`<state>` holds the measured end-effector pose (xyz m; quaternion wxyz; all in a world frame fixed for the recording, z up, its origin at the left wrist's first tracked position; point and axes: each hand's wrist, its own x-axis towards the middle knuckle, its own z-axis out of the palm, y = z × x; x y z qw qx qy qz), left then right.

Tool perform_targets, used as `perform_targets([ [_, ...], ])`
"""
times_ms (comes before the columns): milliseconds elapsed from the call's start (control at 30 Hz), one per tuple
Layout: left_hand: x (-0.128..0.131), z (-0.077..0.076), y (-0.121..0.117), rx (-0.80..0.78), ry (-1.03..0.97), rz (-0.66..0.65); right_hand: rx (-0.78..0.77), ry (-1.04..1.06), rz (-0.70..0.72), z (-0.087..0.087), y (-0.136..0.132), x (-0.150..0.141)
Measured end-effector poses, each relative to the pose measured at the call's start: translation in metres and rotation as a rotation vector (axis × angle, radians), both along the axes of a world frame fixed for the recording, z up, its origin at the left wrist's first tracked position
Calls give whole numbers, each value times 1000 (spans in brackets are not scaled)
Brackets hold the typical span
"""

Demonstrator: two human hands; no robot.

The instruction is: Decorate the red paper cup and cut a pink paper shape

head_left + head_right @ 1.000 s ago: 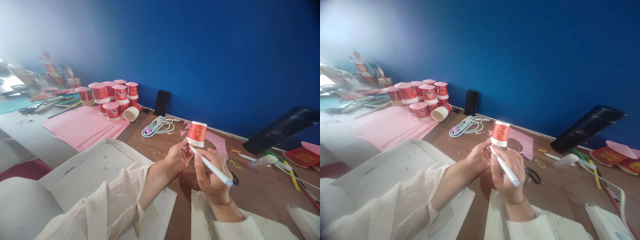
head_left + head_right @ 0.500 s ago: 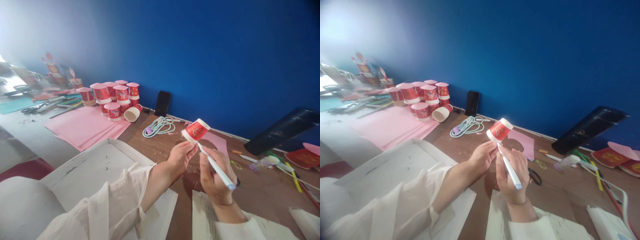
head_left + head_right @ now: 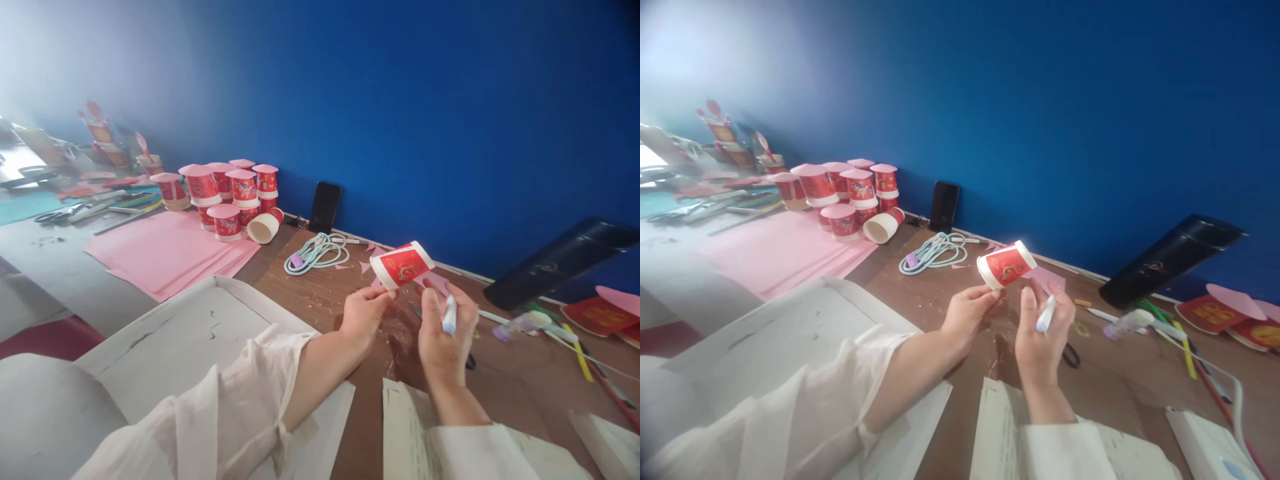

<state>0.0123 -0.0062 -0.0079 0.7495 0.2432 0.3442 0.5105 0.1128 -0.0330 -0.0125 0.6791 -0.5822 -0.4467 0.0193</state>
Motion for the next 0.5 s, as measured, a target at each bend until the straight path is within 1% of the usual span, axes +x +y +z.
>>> perform_targets([
  [67,1,1,-10,54,31,-74,-40,172,76,-2,5,2],
  [167,1,3,-22,110,38,-257,-84,369,141,-3,6,2],
  [233,0,6,-23,90,-59,-358,-74,435,161,-3,4,3],
  [267,-1,7,-22,54,-136,-383,-61,459,179,-3,4,5],
  [300,-2,9,-20,5,-215,-387,-44,480,196,-3,4,7],
  [367,-4,11,-13,-114,-338,-352,3,519,211,-4,5,11],
  [433,-7,13,-8,-203,-406,-333,20,521,227,-6,7,14],
  [500,-8,14,-6,-232,-431,-330,-12,477,258,-9,8,16],
])
